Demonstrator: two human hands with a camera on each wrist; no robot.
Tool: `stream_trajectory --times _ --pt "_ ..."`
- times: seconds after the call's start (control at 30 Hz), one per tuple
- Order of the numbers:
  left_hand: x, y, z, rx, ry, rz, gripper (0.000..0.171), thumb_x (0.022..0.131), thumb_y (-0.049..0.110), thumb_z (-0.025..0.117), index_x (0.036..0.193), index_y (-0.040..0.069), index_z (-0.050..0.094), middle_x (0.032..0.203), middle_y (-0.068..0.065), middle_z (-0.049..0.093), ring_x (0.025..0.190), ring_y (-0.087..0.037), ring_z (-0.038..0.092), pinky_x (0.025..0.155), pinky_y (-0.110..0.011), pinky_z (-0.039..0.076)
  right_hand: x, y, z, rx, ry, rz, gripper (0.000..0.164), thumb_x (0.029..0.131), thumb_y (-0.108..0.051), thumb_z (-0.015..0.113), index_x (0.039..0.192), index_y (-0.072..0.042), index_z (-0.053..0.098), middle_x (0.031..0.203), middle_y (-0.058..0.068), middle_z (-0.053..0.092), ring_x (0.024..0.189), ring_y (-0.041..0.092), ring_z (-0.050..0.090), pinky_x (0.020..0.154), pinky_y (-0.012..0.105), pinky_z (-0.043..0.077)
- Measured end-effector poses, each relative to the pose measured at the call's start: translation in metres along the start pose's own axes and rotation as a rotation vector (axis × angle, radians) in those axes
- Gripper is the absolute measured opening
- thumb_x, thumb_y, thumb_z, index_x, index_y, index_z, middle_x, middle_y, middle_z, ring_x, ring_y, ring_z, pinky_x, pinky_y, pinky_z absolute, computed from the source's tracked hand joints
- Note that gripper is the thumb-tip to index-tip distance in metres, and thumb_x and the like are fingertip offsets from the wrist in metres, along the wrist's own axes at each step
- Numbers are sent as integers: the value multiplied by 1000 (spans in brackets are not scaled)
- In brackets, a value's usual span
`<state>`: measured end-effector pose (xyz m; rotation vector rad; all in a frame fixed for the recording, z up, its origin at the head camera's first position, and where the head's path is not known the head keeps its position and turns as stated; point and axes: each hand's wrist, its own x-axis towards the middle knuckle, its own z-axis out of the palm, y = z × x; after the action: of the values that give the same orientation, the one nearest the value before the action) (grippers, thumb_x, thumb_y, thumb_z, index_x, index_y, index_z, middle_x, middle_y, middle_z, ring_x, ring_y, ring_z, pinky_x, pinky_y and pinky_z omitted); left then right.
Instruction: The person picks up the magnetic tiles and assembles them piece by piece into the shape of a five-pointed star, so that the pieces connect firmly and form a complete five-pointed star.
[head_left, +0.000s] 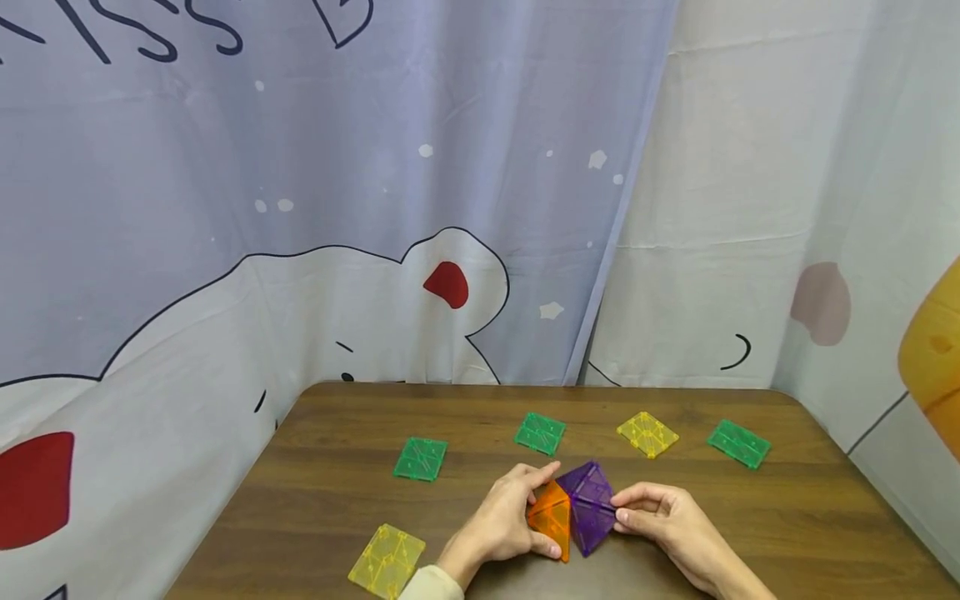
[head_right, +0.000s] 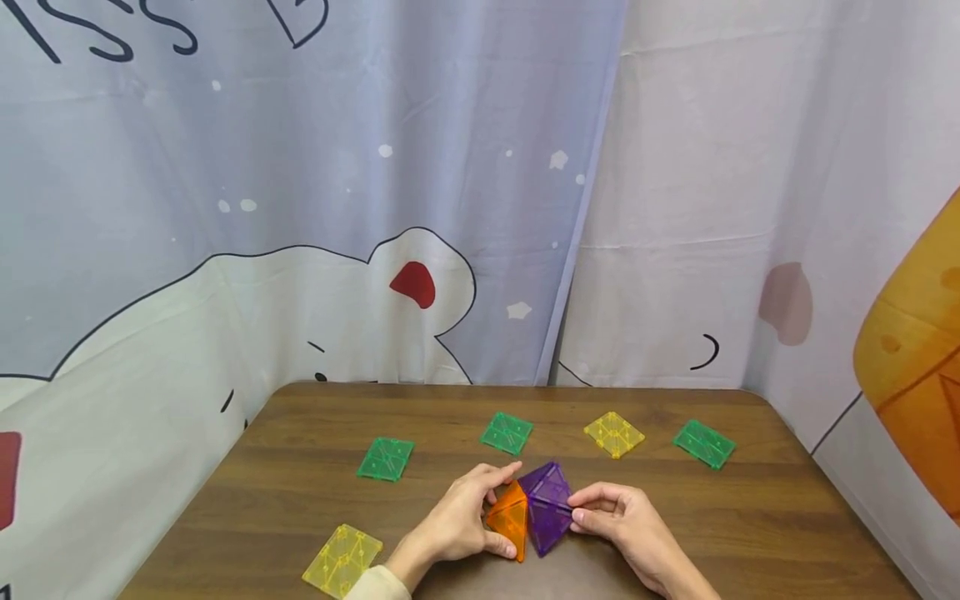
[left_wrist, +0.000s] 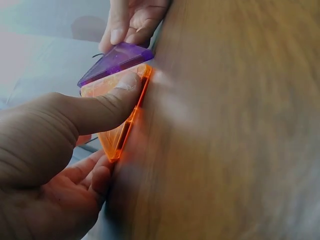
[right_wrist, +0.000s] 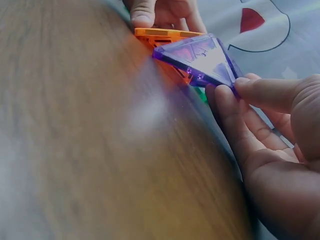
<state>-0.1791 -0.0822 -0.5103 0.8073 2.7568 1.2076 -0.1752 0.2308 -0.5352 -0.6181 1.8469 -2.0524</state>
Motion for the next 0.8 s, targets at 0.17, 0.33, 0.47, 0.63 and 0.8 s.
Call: stream_trajectory --times 0.17,0.33,0.47,0.63,0.8 --pt "1 1 4 16 17 6 96 71 32 109 156 21 67 129 3 64 99 -6 56 91 -26 47 3 -2 4 -110 13 31 34 107 -2 71 128 22 59 114 9 78 100 17 80 90 33 66" --pt "2 3 7 20 44 7 87 74 32 107 151 20 71 125 3 63 96 -6 55 90 -26 46 6 -3 13 -263 40 -1 55 100 -4 82 143 9 51 110 21 71 92 17 76 78 34 67" --pt "4 2 7 35 64 14 87 72 34 108 150 19 72 125 2 63 94 -6 55 88 -25 46 8 -3 20 -468 87 -66 77 92 -14 93 155 0 52 105 15 70 81 9 67 67 27 61" --pt "3 1 4 29 47 11 90 69 34 110 149 18 73 126 0 62 90 -5 55 83 -22 48 7 -2 26 -710 152 -137 70 84 -32 100 142 -9 69 113 6 65 78 5 58 62 24 53" --pt "2 0 3 27 34 18 90 66 33 112 146 17 74 126 1 63 86 -2 54 79 -20 49 6 2 27 -809 161 -178 71 80 -41 101 139 -15 72 117 3 62 69 2 53 56 22 49"
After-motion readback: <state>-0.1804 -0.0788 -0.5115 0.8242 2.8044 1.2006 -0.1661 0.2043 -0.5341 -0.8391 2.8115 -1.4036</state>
